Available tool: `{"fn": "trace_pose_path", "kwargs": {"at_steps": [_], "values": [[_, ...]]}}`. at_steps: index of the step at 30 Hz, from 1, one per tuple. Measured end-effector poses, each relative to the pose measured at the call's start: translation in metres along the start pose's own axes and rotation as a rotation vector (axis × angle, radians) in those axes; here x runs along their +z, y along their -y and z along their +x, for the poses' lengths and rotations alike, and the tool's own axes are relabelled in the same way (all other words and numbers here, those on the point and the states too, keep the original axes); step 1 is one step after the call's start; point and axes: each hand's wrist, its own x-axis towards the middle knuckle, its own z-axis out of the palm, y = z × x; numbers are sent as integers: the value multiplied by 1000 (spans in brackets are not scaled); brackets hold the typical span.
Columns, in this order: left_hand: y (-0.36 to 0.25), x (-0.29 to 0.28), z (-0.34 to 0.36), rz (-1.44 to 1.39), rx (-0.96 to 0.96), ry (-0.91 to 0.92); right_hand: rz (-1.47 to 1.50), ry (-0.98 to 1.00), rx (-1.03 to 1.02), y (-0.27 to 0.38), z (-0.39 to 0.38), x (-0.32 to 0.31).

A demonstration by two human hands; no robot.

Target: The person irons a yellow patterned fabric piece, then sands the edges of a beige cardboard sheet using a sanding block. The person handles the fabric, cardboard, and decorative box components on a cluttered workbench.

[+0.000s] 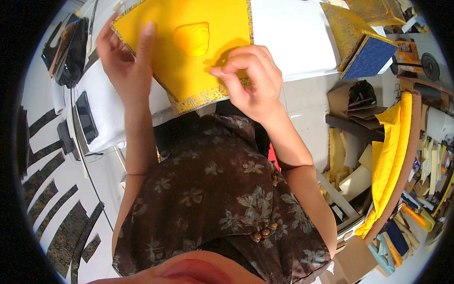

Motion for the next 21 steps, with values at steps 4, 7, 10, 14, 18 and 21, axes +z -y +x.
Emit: {"fn": "trace_pose_path", "kwargs": {"at_steps": [4, 7, 10, 14, 18, 21], "values": [[-29, 27, -14, 538, 702, -204, 67, -84, 57, -16, -14, -22], [-32, 39, -23, 832, 722, 52, 99, -105, 100, -21, -19, -41], [-31, 34, -35, 862, 667, 200, 110, -162, 283, -7, -24, -48], [-34, 28, -39, 847, 739, 139, 103, -184, 348, -8, -28, -44], [-26, 32, -26, 1073, 678, 314, 109, -297, 240, -15, -29, -25], [-20, 5, -38, 938, 839, 56, 325, -256, 473, -12, -32, -35]]}}
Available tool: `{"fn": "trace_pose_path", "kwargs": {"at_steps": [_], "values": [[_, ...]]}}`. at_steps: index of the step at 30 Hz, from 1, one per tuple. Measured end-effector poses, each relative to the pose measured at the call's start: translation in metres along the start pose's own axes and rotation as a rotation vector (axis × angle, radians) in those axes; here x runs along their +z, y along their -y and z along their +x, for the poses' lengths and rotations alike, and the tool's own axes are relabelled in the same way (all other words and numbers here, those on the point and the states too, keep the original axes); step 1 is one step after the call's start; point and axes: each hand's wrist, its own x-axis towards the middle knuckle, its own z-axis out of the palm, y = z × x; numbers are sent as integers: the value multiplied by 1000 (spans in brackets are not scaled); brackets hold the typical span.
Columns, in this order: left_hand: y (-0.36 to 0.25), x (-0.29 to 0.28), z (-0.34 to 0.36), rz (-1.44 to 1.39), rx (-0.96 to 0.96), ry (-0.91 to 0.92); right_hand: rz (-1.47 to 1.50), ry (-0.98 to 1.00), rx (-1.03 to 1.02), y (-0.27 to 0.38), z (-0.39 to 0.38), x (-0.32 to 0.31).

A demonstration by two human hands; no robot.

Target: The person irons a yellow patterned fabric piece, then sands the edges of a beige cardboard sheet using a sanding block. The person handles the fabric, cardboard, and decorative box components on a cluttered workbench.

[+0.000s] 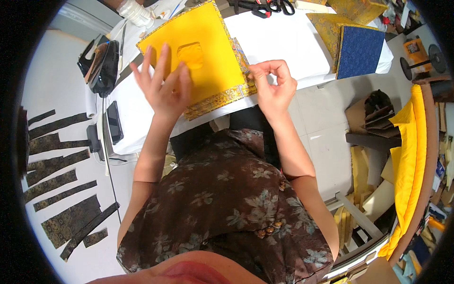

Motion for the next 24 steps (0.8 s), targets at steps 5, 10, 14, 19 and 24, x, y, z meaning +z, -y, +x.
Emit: {"fn": "trace_pose_path", "kwargs": {"at_steps": [5, 10, 14, 19, 24], "values": [[-1, 5, 33, -90, -275, -234, -267, 28, -374, -13, 50, 26], [24, 29, 27, -598, -664, -235, -383, 131, -446, 8, 78, 80], [26, 37, 5, -983, -911, -231, -374, 167, -380, 9, 73, 83], [22, 38, 2, -1217, -1015, -221, 159, 143, -184, -21, 83, 57], [22, 15, -15, -1192, -1125, -303, 282, 125, 48, -37, 90, 45]]}}
